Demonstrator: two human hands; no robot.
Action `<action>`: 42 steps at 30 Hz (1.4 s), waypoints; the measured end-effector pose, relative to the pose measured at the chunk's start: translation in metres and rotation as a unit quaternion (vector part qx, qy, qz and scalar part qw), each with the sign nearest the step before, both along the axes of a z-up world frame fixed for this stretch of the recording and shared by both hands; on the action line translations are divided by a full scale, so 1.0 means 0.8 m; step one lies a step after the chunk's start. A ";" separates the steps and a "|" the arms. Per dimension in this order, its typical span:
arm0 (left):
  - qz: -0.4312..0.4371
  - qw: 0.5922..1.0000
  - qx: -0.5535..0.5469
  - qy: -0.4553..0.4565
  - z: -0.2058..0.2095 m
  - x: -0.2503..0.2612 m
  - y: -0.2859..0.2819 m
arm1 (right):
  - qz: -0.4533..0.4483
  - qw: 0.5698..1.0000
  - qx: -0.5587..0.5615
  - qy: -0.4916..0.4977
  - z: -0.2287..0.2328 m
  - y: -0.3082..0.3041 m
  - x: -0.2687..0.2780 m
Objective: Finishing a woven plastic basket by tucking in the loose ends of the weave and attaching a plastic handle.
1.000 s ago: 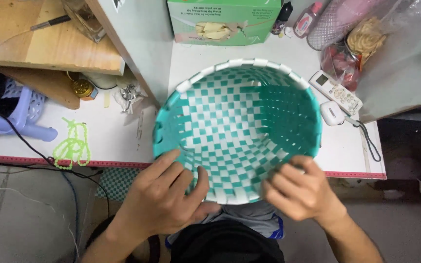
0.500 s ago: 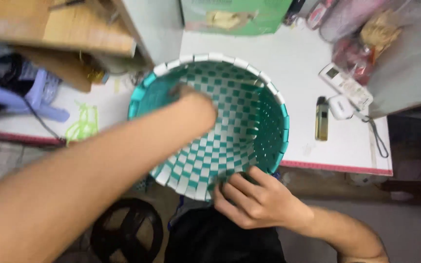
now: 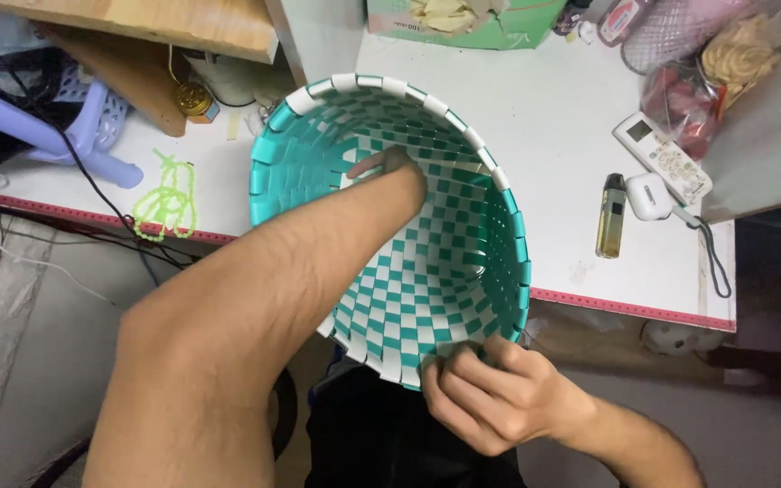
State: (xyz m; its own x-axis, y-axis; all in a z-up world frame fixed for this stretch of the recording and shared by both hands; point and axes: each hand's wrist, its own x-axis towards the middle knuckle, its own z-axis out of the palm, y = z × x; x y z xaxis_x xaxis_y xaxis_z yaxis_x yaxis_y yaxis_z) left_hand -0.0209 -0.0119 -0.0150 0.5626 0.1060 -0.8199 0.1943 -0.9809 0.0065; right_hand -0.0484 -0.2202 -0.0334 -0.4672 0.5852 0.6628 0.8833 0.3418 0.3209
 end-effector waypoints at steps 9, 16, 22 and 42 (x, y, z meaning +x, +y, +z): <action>0.000 0.995 -0.078 -0.056 0.001 -0.002 -0.001 | -0.006 1.000 0.014 0.006 0.002 -0.003 0.001; -0.008 0.985 -0.128 -0.117 0.032 -0.009 -0.001 | -0.074 0.996 0.007 0.045 -0.010 0.006 0.035; -0.035 0.971 -0.179 -0.154 0.058 0.003 0.004 | -0.124 0.988 0.019 0.090 -0.016 0.013 0.098; -0.131 0.791 -0.214 -0.558 0.020 -0.038 0.074 | -0.203 0.969 -0.056 0.133 0.016 0.044 0.168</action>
State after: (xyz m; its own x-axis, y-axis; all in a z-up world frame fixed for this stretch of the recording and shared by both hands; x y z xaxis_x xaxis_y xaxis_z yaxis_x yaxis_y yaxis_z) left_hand -0.0516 0.0470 0.0011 0.9181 -0.2865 0.2739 -0.3760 -0.8481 0.3732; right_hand 0.0861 -0.1848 -0.0208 -0.0050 0.7598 0.6502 0.9985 -0.0317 0.0447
